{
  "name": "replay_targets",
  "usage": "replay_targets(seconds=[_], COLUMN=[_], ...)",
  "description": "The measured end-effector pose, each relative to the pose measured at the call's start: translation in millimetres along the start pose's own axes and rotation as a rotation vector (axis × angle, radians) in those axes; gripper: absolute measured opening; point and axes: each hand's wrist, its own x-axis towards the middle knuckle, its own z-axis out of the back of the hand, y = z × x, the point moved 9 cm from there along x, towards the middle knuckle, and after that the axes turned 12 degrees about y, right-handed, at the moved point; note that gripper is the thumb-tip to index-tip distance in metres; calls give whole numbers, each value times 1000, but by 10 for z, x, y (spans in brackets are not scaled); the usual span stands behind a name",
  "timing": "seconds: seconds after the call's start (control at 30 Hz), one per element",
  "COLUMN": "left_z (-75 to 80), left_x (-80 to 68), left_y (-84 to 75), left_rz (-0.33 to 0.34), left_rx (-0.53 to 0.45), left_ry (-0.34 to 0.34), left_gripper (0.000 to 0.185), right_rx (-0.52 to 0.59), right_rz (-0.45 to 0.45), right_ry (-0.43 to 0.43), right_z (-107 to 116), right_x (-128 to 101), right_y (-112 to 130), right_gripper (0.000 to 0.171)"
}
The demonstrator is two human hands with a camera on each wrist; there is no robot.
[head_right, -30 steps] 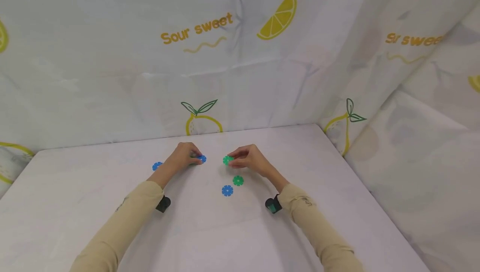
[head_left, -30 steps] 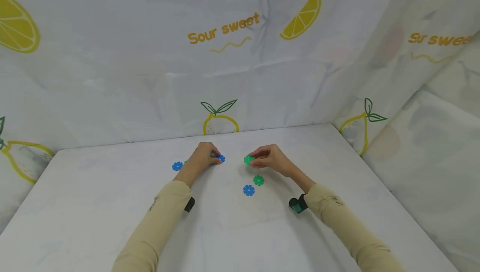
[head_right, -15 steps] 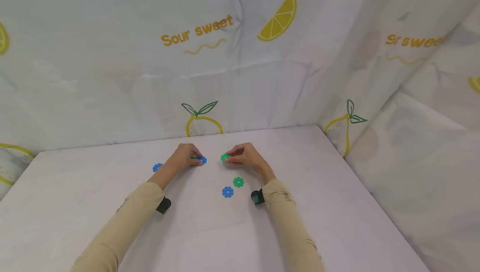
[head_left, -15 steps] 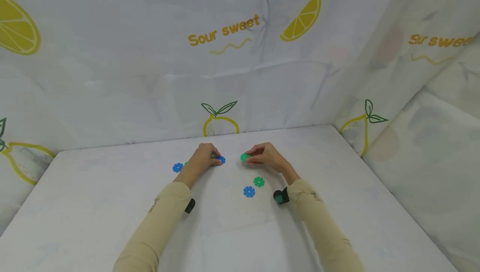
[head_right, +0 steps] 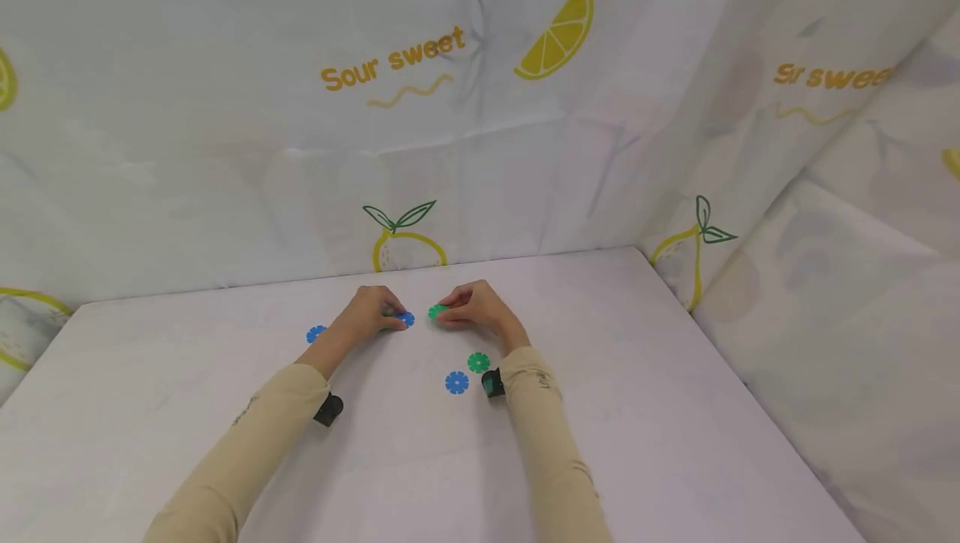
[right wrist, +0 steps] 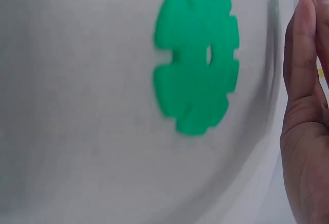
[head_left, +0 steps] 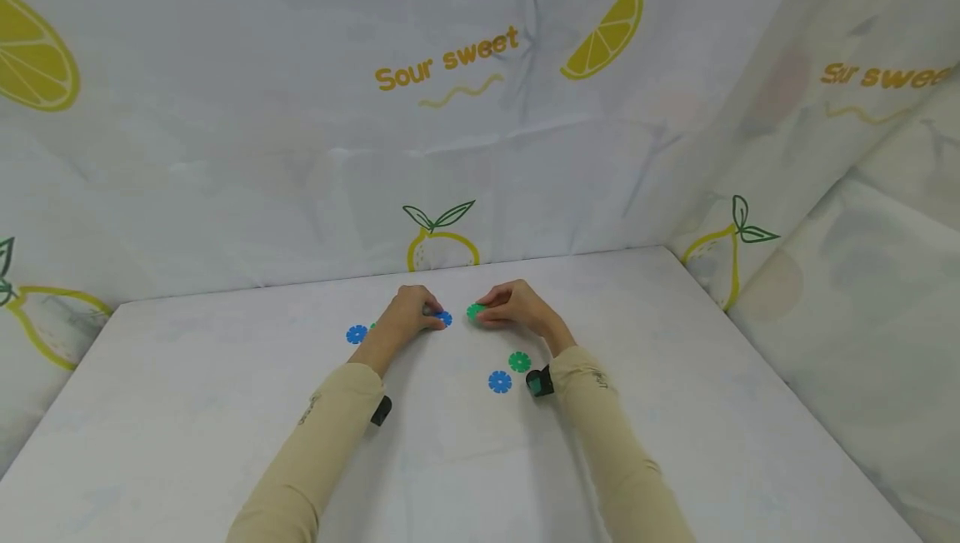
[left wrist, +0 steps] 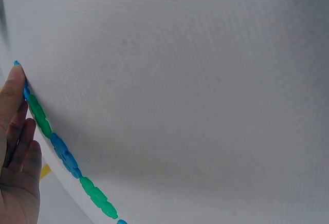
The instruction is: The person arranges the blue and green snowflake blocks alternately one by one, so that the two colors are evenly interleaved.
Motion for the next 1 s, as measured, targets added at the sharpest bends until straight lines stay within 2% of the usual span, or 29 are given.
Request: replay_targets(seconds=[0.23, 0.53, 0.73, 1.0], left_z=[-12, -10, -1, 6], left_x=[15, 48, 41, 21], left_y=[-35, -13, -9, -1], left_rz=[-27, -21, -26, -5], left_rx=[3, 7, 17, 6], left_ry=[0, 0, -2, 8], left_gripper=[25, 26, 26, 26], right_rx=[18, -120, -254, -378], right_rz=[-13, -34, -73, -114], right_ry=[-11, -46, -87, -75], right_z=[-63, -110, -104, -153], right_x=[71, 137, 190, 235], right_y=[6, 96, 115, 138], right_gripper=[24, 23, 21, 21])
